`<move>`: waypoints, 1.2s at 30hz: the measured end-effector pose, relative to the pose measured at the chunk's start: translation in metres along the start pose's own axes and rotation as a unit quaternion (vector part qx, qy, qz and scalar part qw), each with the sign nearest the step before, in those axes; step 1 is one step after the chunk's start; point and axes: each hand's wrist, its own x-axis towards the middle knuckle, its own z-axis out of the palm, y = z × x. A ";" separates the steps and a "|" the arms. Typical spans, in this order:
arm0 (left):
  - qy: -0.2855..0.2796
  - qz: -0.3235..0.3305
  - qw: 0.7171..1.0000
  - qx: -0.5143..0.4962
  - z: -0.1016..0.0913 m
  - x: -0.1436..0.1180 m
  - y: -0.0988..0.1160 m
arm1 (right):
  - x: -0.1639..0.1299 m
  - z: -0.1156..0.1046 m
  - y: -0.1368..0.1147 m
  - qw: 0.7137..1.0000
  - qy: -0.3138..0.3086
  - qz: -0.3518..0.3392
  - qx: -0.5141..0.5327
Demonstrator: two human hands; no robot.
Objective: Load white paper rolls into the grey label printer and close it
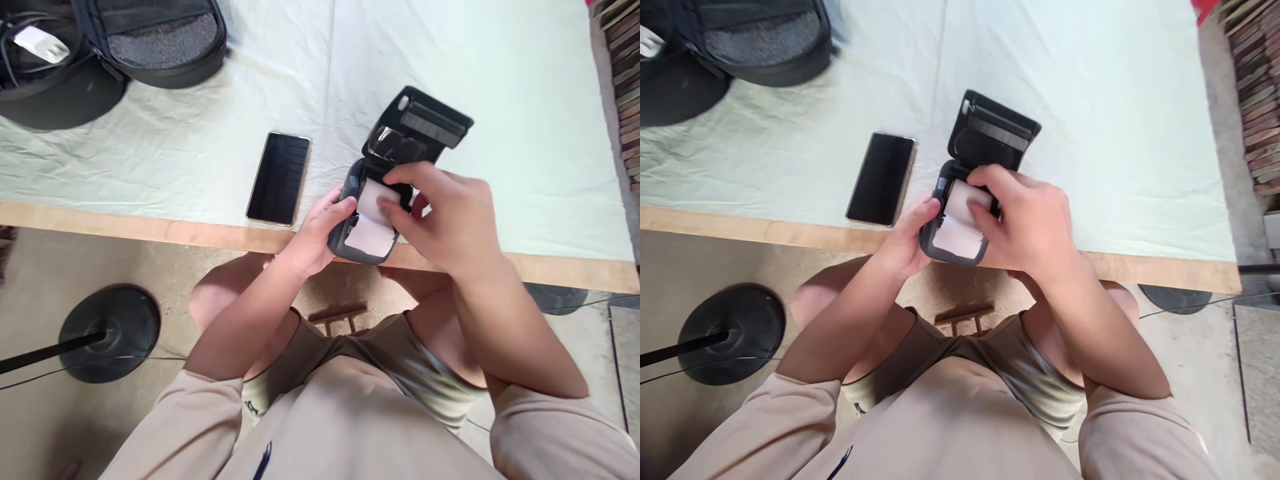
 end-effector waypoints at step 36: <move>0.150 0.014 0.988 -0.019 0.011 0.003 0.009 | -0.027 0.021 0.076 0.999 -0.001 0.002 0.051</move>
